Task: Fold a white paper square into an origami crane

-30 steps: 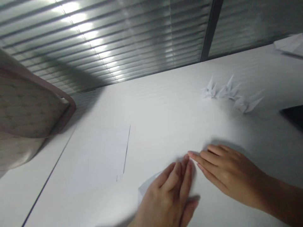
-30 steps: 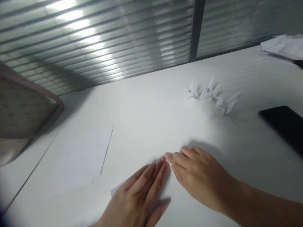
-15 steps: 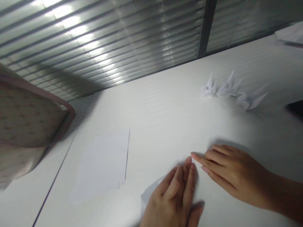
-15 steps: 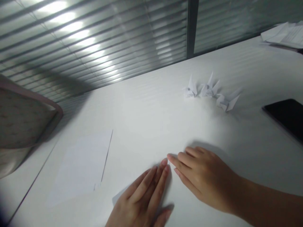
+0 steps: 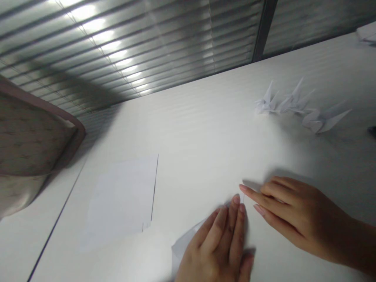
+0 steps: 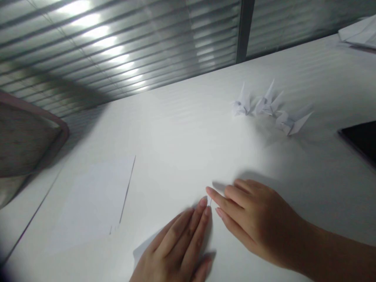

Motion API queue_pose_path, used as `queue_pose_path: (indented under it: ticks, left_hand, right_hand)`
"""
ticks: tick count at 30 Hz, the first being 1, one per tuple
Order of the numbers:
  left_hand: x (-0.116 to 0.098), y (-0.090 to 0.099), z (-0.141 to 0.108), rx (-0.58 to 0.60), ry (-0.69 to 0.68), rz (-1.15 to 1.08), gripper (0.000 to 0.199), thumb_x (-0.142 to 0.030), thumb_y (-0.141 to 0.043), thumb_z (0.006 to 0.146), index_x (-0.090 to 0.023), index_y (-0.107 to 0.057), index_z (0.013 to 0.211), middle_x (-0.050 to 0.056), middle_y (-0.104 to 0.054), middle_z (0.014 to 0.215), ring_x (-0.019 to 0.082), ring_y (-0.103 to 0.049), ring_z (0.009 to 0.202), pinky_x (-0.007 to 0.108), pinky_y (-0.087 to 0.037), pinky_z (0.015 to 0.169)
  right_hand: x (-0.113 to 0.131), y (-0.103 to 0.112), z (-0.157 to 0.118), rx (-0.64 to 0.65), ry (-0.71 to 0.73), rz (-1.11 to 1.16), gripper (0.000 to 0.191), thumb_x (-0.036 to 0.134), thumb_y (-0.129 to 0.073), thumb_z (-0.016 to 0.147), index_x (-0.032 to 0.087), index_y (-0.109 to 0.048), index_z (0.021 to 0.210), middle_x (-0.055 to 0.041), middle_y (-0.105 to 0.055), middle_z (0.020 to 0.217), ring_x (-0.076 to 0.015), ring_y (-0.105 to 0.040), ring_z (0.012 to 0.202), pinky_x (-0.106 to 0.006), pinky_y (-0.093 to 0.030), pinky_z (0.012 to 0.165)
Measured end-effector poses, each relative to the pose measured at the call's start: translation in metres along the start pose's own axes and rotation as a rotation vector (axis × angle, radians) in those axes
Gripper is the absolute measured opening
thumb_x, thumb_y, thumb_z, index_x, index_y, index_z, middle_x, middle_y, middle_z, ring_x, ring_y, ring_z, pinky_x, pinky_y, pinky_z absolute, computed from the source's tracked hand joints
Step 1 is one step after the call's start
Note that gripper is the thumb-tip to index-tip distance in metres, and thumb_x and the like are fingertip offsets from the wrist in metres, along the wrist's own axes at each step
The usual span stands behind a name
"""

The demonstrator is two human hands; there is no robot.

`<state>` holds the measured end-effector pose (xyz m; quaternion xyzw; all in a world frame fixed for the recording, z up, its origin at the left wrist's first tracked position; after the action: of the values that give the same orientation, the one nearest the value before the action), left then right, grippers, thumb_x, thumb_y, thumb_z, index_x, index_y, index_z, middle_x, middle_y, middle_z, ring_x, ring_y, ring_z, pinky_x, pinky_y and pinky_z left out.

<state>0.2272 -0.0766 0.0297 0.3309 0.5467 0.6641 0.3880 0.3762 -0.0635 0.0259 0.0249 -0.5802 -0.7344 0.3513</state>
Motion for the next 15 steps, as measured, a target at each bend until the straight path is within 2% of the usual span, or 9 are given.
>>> queue_pose_path:
  ticks: [5,9,15]
  left_hand:
    - [-0.002,-0.001,0.002,0.035,0.015,-0.02,0.044,-0.032,-0.034,0.102,-0.007,-0.054,0.132,0.007,-0.051,0.142,0.019,-0.048,0.129,0.028,-0.037,0.11]
    - [-0.005,0.004,0.001,-0.025,0.031,-0.004,0.04,-0.029,-0.038,0.101,-0.007,-0.06,0.125,0.007,-0.06,0.134,0.018,-0.051,0.125,0.027,-0.036,0.109]
    - [-0.009,0.013,-0.008,-0.066,0.072,0.019,0.041,-0.034,-0.036,0.102,-0.008,-0.065,0.116,0.008,-0.068,0.121,0.016,-0.057,0.115,0.023,-0.044,0.099]
  right_hand:
    - [0.008,-0.003,0.002,0.031,0.069,-0.078,0.034,0.018,-0.037,0.098,0.011,-0.061,0.122,-0.0062,-0.07,0.083,-0.0175,-0.061,0.07,-0.033,-0.049,0.061]
    - [0.01,-0.004,0.004,0.045,0.107,-0.12,0.035,0.014,-0.035,0.098,0.009,-0.061,0.121,-0.0056,-0.069,0.081,-0.0169,-0.06,0.068,-0.032,-0.046,0.057]
    - [0.009,-0.002,0.005,0.064,0.104,-0.141,0.035,0.017,-0.036,0.098,0.009,-0.062,0.12,-0.0045,-0.066,0.077,-0.0172,-0.058,0.067,-0.033,-0.044,0.056]
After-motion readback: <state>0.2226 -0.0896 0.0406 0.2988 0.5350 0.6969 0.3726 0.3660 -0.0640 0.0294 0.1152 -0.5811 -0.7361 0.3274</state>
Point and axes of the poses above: each hand's wrist, its own z-axis towards the middle knuckle, its own y-axis out of the back of the hand, x = y × z, the point moved 6 cm from there along z, towards the middle knuckle
